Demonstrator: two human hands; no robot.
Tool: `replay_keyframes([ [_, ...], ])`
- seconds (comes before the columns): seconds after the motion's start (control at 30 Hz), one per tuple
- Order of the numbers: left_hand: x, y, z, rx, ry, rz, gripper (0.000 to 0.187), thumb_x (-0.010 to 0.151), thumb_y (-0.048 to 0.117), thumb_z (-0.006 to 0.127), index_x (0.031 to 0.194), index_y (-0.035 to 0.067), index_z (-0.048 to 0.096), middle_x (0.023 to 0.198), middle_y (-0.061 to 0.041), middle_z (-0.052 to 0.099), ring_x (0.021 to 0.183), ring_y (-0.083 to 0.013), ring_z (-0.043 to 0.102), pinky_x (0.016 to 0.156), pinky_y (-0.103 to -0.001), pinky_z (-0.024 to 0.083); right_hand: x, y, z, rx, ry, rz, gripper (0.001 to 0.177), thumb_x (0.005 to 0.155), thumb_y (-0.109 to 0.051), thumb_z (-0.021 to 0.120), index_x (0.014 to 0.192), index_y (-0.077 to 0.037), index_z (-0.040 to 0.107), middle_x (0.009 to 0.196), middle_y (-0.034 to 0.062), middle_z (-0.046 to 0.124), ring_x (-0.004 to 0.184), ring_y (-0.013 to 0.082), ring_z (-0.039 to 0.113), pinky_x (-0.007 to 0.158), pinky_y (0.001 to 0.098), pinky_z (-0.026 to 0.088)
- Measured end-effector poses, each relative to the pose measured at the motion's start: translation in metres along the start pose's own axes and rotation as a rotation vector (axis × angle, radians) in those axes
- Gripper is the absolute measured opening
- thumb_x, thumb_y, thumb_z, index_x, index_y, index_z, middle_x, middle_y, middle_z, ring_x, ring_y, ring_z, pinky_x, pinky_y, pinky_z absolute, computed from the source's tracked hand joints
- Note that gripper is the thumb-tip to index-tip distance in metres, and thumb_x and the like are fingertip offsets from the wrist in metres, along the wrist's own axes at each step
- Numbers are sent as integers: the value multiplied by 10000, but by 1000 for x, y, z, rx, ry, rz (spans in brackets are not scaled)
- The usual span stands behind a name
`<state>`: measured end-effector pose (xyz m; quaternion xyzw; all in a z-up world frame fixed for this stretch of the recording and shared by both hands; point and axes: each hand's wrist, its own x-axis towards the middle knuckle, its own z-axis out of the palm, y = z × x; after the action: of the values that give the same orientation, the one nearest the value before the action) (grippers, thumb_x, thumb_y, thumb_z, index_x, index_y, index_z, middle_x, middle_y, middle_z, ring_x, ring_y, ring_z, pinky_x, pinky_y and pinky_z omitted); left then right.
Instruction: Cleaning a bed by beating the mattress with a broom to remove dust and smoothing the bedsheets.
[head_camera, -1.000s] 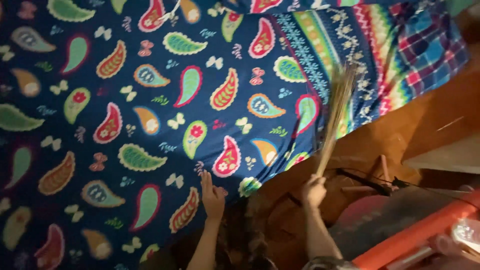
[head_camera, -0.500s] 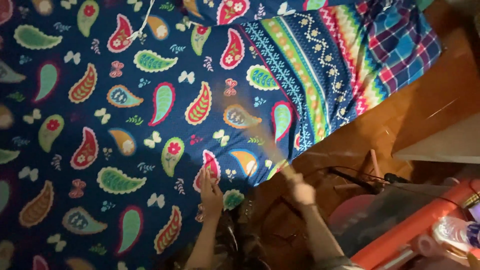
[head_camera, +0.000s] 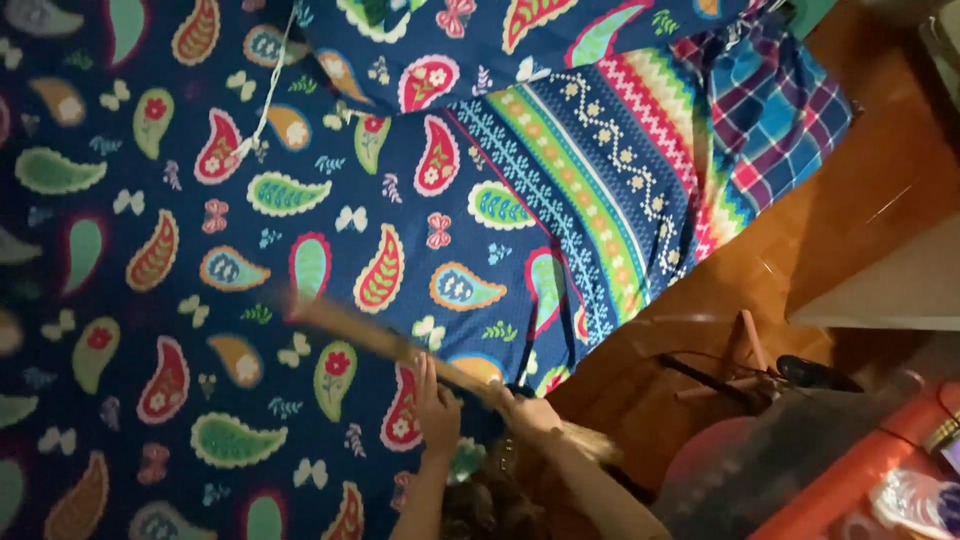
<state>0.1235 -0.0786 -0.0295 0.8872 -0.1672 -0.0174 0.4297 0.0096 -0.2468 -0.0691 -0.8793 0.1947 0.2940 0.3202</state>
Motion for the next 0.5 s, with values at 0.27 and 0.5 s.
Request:
replay_keyframes([
  [0.27, 62, 18, 11, -64, -118, 14, 564, 991, -44, 412, 1555, -20, 389, 1640, -172, 384, 1538, -335, 339, 1220, -417, 343, 27, 128, -193, 126, 246, 736, 504, 1089, -420, 150, 1219, -110, 525, 1043, 203, 761, 931, 404, 746, 764, 507, 579],
  [0.5, 106, 14, 50, -119, -90, 135, 564, 994, -59, 416, 1556, -7, 422, 1651, -170, 387, 1563, -337, 329, 1127, -360, 418, 53, 154, -172, 495, 844, 823, 464, 1079, -465, 370, 1178, -25, 481, 1013, 385, 685, 945, 612, 642, 866, 672, 476],
])
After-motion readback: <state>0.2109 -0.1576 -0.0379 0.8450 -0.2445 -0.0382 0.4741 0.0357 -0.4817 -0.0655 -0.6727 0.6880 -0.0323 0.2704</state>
